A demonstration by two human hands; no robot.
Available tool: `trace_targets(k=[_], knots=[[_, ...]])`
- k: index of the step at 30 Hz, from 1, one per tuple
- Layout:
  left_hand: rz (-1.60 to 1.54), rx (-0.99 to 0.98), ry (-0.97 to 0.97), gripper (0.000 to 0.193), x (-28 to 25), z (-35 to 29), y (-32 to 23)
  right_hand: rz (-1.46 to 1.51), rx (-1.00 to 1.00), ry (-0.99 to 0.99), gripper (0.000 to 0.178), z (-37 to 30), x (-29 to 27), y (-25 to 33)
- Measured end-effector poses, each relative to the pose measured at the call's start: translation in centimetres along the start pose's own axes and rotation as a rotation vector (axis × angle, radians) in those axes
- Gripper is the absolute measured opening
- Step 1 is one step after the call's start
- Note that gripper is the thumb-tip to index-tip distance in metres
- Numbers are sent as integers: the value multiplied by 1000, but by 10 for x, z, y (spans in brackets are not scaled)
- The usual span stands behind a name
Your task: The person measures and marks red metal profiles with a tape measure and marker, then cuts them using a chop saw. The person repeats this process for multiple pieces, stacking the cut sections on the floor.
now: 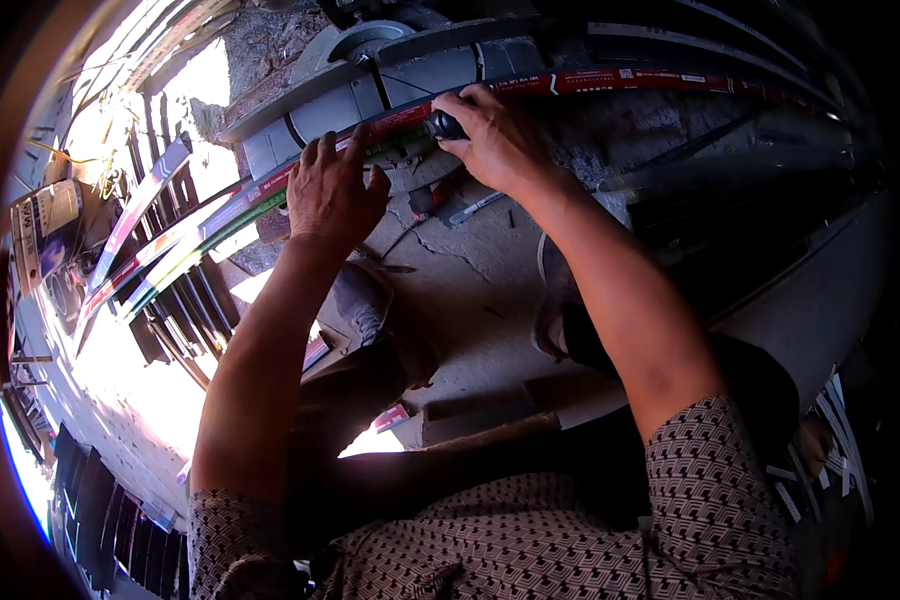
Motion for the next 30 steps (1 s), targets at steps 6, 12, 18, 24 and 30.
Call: trace_targets(k=[6, 12, 18, 24, 30], knots=[[123, 44, 277, 53, -41, -17, 87, 117, 95, 161, 44, -48, 3, 19], [199, 39, 308, 71, -26, -70, 156, 173, 157, 224, 50, -101, 25, 9], [129, -51, 277, 62, 2, -74, 170, 159, 150, 269, 52, -114, 50, -11], [75, -76, 215, 26, 25, -67, 189, 120, 250, 372, 50, -123, 75, -26], [76, -8, 153, 22, 35, -68, 194, 83, 240, 463, 51, -131, 87, -33]])
Point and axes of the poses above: each hand's wrist, its own z-axis towards the middle knuckle, its own x-axis out of the palm, y = z × x, the point moved 1 cm from there along z, towards the middle knuckle, and after that the axes turned 13 degrees about x, right-handed, at the moved point
